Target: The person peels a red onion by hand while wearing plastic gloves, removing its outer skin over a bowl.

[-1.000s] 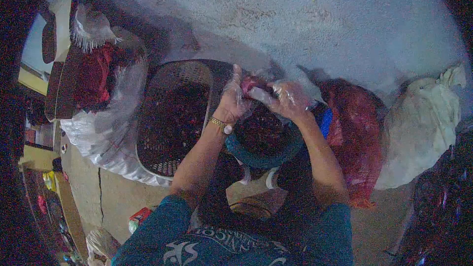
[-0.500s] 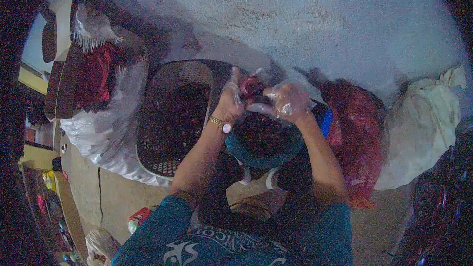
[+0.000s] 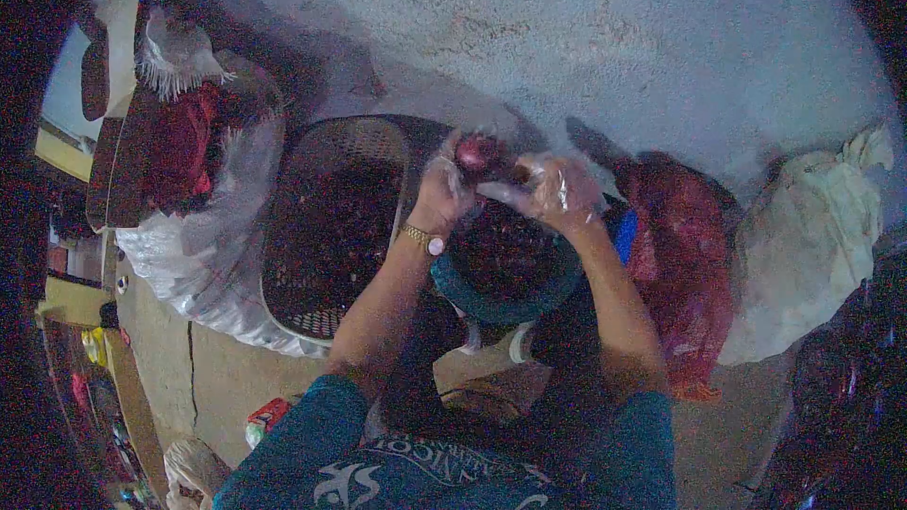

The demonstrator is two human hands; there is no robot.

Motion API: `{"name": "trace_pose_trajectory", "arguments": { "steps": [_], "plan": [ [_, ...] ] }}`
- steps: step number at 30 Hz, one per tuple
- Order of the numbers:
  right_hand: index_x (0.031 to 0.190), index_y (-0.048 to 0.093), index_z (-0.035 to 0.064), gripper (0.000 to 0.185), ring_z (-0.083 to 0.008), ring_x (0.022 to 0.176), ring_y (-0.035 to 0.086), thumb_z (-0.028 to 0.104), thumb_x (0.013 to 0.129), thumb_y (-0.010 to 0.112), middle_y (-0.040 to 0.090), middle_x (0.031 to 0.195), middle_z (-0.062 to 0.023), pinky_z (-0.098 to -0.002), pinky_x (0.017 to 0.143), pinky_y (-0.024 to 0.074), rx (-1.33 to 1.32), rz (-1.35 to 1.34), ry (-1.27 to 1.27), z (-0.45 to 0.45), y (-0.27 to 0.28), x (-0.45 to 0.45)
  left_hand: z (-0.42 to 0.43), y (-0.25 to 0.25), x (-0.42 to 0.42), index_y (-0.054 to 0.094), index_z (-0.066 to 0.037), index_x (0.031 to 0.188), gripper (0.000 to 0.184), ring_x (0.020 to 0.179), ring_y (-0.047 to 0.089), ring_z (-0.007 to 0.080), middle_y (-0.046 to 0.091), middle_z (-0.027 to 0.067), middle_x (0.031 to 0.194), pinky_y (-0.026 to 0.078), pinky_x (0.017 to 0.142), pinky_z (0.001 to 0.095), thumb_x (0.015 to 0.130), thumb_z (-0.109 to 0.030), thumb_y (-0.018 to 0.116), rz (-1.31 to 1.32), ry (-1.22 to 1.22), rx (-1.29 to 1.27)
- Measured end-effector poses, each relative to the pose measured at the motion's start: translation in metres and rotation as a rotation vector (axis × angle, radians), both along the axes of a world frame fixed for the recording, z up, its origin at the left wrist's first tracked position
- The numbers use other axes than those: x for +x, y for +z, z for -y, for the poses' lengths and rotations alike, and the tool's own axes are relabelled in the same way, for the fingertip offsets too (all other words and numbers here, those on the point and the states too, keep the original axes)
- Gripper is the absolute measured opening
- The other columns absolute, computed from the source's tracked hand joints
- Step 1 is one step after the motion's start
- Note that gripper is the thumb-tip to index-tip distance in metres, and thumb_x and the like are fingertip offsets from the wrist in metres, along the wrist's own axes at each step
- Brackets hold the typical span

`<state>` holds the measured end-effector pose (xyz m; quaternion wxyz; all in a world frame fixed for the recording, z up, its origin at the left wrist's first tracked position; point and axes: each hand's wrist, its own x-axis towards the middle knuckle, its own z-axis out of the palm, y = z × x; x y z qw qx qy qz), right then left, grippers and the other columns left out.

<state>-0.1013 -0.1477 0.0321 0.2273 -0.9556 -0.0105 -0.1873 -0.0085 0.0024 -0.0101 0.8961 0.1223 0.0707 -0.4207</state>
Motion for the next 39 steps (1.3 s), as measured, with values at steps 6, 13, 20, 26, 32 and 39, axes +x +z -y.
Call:
{"name": "trace_pose_trajectory", "arguments": {
  "steps": [6,13,20,26,32,39],
  "plan": [
    [0.091,0.068,0.0083,0.056,-0.0301,0.072,0.066,0.058,0.065,0.072,0.067,0.077,-0.0145,-0.0378,0.064,0.0498,0.103,-0.038,-0.095,-0.007,-0.003,0.004,0.003,0.039,-0.019,0.056,-0.006,0.108,0.045,0.096,0.059,0.0247,0.062,0.0089,0.103,0.048,0.088,0.0405,0.096,-0.044,0.036,0.148,0.059,0.324],
    [0.099,0.067,0.0129,0.059,-0.0284,0.076,0.067,0.06,0.064,0.072,0.068,0.081,-0.0131,-0.0386,0.066,0.0511,0.306,-0.068,-0.026,-0.013,0.037,-0.003,0.009,0.026,-0.013,0.056,-0.004,0.106,0.051,0.104,0.057,0.0263,0.061,0.0113,0.111,0.045,0.094,0.0404,0.093,-0.05,0.039,0.198,-0.006,0.135],
    [0.097,0.066,0.0052,0.066,-0.0344,0.068,0.064,0.063,0.065,0.069,0.065,0.072,-0.017,-0.0408,0.063,0.0499,0.018,0.063,-0.069,0.009,-0.016,0.012,0.009,0.025,-0.012,0.058,-0.007,0.103,0.047,0.087,0.062,0.0175,0.064,0.0064,0.097,0.052,0.076,0.0314,0.093,-0.05,0.04,0.248,0.085,0.206],
    [0.095,0.066,0.0042,0.069,-0.0355,0.072,0.064,0.065,0.063,0.069,0.064,0.075,-0.0193,-0.0423,0.067,0.0492,0.003,0.005,-0.135,-0.005,0.001,0.006,0.011,0.039,-0.021,0.058,-0.009,0.099,0.049,0.071,0.057,0.0109,0.061,0.0024,0.085,0.05,0.067,0.0253,0.092,-0.054,0.039,0.392,0.079,0.395],
    [0.092,0.066,0.0045,0.071,-0.0357,0.071,0.063,0.069,0.063,0.066,0.064,0.075,-0.0198,-0.0431,0.064,0.0486,-0.038,0.006,-0.152,0.0,-0.012,0.01,0.008,0.028,-0.015,0.057,-0.01,0.095,0.048,0.074,0.058,0.0124,0.062,0.0034,0.087,0.05,0.069,0.0261,0.093,-0.053,0.038,0.384,0.05,0.315],
    [0.088,0.066,0.0081,0.061,-0.0362,0.065,0.063,0.066,0.069,0.063,0.064,0.068,-0.0174,-0.0426,0.057,0.0485,-0.102,0.138,-0.11,0.001,-0.015,0.01,0.017,0.04,-0.021,0.057,-0.009,0.096,0.051,0.064,0.051,0.0097,0.056,-0.0004,0.076,0.045,0.061,0.0251,0.094,-0.055,0.034,0.313,0.15,0.434]
  ]
}}
